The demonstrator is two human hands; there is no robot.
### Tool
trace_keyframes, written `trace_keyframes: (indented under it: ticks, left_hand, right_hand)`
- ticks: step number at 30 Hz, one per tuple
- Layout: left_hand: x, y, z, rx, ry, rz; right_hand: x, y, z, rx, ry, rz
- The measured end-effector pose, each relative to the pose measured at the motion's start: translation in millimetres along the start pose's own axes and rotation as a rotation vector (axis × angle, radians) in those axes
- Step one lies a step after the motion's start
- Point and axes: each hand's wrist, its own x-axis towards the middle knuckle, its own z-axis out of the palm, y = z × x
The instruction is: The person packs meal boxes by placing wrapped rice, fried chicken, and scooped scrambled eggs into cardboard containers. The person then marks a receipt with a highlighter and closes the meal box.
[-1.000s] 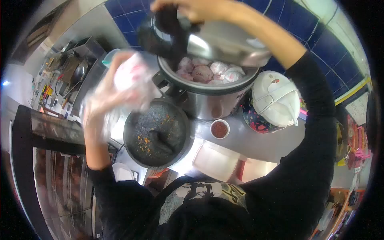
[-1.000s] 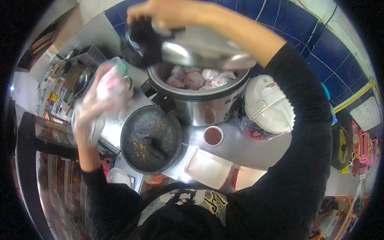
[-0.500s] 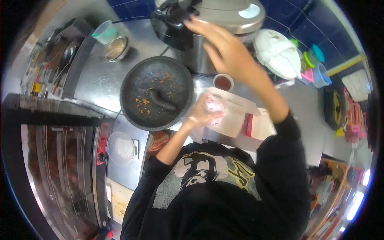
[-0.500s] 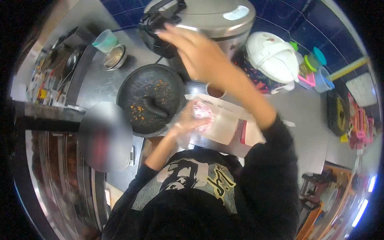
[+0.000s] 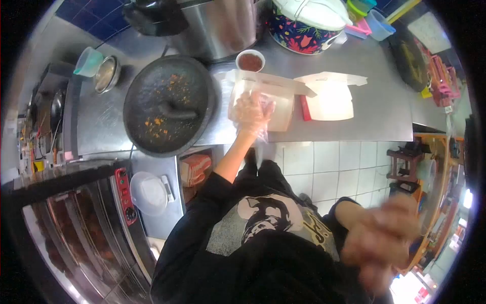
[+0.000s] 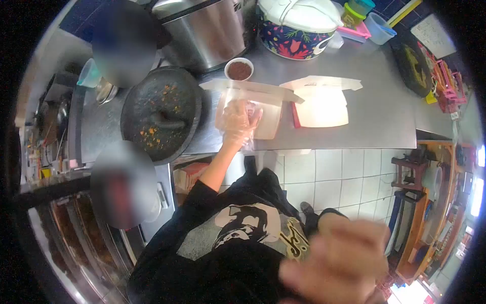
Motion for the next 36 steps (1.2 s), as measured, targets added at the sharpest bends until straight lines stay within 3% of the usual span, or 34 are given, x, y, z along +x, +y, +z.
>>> trace_keyframes:
  ticks: [1, 3, 5, 7, 10, 14, 18, 20, 21, 24, 25, 27, 28, 30, 31, 32, 33, 34, 36]
  left_hand:
    - [-5, -5, 1, 0.035, 0.253, 0.111]
    - [-13, 3, -53, -0.079, 0.334, 0.166]
    - [-43, -3, -79, -0.39, 0.526, 0.212]
    - [-94, -18, -99, -0.35, 0.519, 0.162]
    - [-190, -71, -74, -0.266, 0.502, -0.06]
    - [-361, -135, -23, -0.182, 0.298, -0.361]
    - [-489, -220, 13, 0.146, 0.114, -0.515]
    - [-531, -266, 23, 0.428, -0.132, -0.627]
    - [-546, -287, 28, 0.434, -0.148, -0.64]
    - [-590, -342, 49, 0.591, -0.318, -0.392]
    - [-580, -345, 49, 0.59, -0.349, -0.392]
    - [-563, -354, 48, 0.475, -0.761, -0.701]
    - [-577, -363, 53, 0.478, -0.8, -0.695]
    - [-603, -379, 51, 0.358, -0.382, -0.384]
    - [-609, -387, 51, 0.363, -0.404, -0.377]
    - [-611, -394, 51, 0.509, -0.464, -0.232]
    - [-611, -395, 45, 0.578, -0.499, -0.151]
    - [-612, -396, 38, 0.646, -0.527, -0.067]
    - [-609, -368, 2, 0.511, -0.773, -0.751]
  right_hand:
    - [5, -11, -3, 0.017, 0.034, -0.067]
    - [8, -31, -9, 0.044, 0.078, -0.152]
    - [4, -49, -15, 0.063, 0.099, -0.167]
    - [-5, -68, -19, 0.081, 0.106, -0.16]
    - [-33, -96, -28, 0.115, 0.113, -0.115]
    - [-94, -126, -40, 0.126, 0.07, 0.069]
    - [-189, -132, -40, -0.08, -0.221, 0.536]
    - [-254, -135, -28, -0.165, -0.526, 0.796]
    - [-291, -137, -22, -0.16, -0.655, 0.889]
    - [-401, -149, -1, -0.01, -0.871, 1.098]
    - [-436, -155, 5, 0.051, -0.918, 1.176]
    - [-508, -175, 16, 0.171, -0.89, 1.347]
    - [-542, -187, 22, 0.219, -0.864, 1.365]
    - [-598, -219, 42, 0.309, -0.853, 1.571]
    - [-626, -242, 61, 0.379, -0.757, 1.634]
    - [-660, -264, 76, 0.489, -0.744, 1.563]
    - [-681, -290, 96, 0.565, -0.771, 1.665]
    - [-704, -317, 118, 0.591, -0.862, 1.62]
    - [-737, -372, 162, 0.663, -0.737, 1.444]
